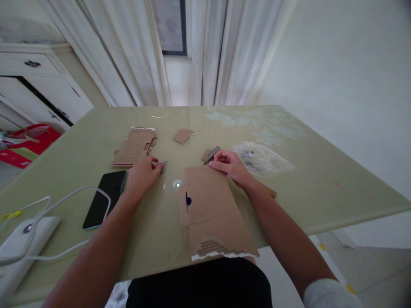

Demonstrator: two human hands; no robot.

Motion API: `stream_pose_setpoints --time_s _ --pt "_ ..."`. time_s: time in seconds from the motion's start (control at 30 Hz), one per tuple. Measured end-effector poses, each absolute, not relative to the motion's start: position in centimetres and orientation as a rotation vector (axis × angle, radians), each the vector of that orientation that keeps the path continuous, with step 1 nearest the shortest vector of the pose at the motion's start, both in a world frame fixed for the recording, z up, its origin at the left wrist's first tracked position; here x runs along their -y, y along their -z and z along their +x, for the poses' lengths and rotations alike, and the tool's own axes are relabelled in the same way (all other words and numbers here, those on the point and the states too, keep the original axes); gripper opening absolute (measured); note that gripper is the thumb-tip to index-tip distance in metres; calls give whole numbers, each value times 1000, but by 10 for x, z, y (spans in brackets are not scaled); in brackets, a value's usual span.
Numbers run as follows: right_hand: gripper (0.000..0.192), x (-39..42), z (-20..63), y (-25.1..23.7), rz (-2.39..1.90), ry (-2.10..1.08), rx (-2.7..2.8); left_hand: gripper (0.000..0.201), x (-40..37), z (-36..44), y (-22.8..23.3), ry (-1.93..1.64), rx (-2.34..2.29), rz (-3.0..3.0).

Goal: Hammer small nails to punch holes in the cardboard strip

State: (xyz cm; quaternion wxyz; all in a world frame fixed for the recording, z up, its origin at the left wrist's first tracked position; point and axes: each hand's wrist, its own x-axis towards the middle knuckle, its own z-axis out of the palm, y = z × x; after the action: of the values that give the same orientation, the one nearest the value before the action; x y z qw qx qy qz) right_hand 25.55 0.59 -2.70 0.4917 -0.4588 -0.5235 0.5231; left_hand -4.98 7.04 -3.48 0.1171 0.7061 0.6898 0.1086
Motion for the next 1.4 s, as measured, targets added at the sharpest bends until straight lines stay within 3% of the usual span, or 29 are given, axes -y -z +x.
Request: stream_pose_setpoints --time_s 1.07,1.4 --pt "37 -5 272 22 -1147 -1482 1429 32 -69 -52 38 -267 -1986 2177" --pt "40 -4 278 23 -1067 -1533 1179 33 -70 -55 41 -321 -1985 2194"
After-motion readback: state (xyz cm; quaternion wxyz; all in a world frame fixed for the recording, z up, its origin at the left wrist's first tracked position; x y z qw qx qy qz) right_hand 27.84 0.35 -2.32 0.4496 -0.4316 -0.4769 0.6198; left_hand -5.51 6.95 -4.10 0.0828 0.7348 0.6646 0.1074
